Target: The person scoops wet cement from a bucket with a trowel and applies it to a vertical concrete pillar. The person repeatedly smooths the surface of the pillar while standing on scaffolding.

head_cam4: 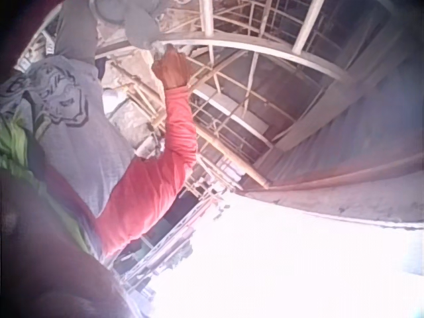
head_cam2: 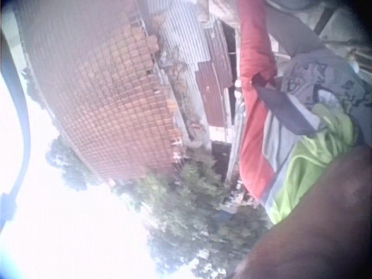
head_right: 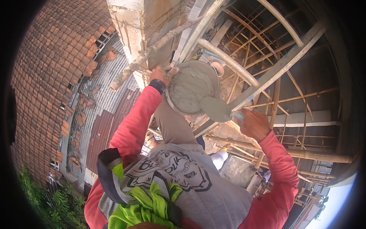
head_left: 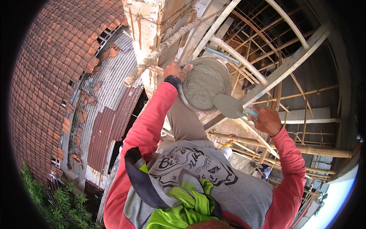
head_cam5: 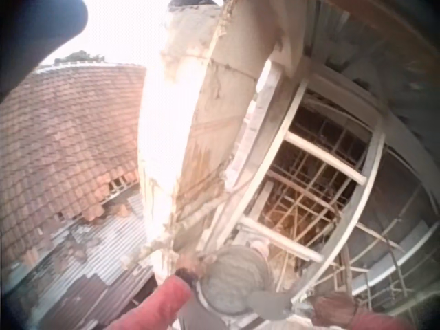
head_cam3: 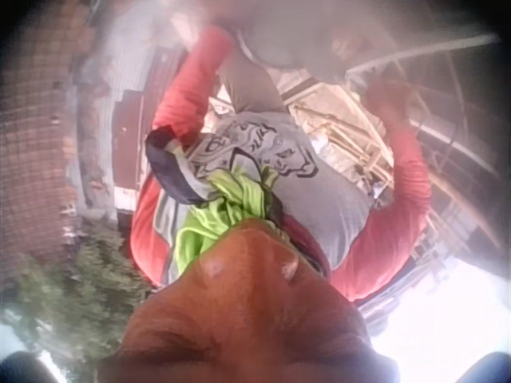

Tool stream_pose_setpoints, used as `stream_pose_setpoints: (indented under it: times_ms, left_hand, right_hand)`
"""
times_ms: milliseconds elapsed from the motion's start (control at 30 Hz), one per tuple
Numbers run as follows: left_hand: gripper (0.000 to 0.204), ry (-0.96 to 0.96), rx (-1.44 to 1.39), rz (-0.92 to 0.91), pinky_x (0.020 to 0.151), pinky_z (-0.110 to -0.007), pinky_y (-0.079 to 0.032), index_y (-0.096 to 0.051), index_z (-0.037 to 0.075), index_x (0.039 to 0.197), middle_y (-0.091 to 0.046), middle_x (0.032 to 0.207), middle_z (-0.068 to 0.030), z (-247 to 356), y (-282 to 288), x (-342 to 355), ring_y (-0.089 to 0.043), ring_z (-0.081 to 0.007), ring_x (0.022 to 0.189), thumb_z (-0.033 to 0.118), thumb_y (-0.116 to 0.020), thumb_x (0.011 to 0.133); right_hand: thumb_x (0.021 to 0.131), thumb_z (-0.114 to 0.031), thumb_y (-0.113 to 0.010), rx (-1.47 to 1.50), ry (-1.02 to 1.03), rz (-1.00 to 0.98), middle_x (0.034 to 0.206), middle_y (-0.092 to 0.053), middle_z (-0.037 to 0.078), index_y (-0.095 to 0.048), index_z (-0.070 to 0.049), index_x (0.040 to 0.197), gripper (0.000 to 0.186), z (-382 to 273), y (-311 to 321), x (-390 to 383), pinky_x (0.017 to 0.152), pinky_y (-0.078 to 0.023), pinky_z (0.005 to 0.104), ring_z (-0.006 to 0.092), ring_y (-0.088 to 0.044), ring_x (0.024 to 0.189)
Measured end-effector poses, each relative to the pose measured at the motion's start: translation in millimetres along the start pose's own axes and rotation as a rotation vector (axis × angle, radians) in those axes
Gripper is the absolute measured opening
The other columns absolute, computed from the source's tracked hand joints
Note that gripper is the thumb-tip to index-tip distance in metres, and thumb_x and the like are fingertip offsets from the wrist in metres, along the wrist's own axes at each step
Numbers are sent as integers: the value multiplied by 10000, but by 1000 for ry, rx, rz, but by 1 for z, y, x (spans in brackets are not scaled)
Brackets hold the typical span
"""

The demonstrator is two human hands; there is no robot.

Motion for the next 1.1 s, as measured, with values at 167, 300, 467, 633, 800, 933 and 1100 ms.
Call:
stream_pose_setpoints:
  times_ms: [167,300,467,633,800,933,1100]
  left_hand:
    - [682,-131,-274,-129,890,-448,-575,-811,101,1151,-770,967,-254,-1,26,-10,-759,-371,973,711,-728,859]
    - [590,-118,-347,-125,865,-427,-575,-815,80,1128,-773,924,-238,-4,22,-15,-762,-326,937,615,-772,883]
    - [549,-151,-378,-79,824,-411,-583,-813,70,1132,-775,892,-218,-20,7,-9,-764,-290,878,567,-779,902]
    - [469,-184,-132,56,784,-455,-593,-800,74,1131,-773,887,-179,-12,25,-31,-756,-366,828,483,-786,903]
    - [346,-475,142,418,777,-492,-577,-745,89,1102,-737,1021,-129,19,117,-97,-716,-381,889,358,-784,888]
    - [341,-595,377,598,788,-525,-546,-721,124,1145,-678,1095,-100,5,177,-81,-657,-339,1073,306,-795,865]
    - [590,-53,563,30,849,-521,-570,-712,146,1191,-741,1111,-152,-32,196,-54,-722,-365,1048,628,-752,855]
  right_hand:
    - [960,-350,-691,123,-19,-81,1009,-752,217,-722,-62,1135,338,-36,-38,61,882,-537,539,427,-705,1016]
    - [948,-405,-716,382,25,87,991,-751,221,-742,-74,1119,374,-43,-93,101,860,-535,538,434,-709,994]
    - [873,-421,-799,476,-30,184,973,-756,188,-738,-89,1084,398,-47,-93,94,814,-543,506,416,-719,950]
    - [802,-363,-855,402,-102,264,962,-760,168,-723,-108,1075,397,-27,-92,69,801,-548,515,414,-724,936]
    - [841,-245,-720,296,-142,362,961,-766,172,-759,-193,1142,308,-18,-94,65,821,-555,536,410,-728,928]
    - [798,-258,-754,327,-154,320,964,-766,170,-774,-214,1098,304,-4,-85,63,833,-553,532,401,-729,936]
    - [763,-272,-789,364,-116,454,931,-756,174,-777,-166,1005,264,3,-45,55,777,-560,529,430,-713,895]
Point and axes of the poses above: each hand's wrist, its own x-axis towards the middle knuckle, its own y-axis out of the back of the hand, z = x × y, the point moved 2 cm from there along x, towards the middle knuckle
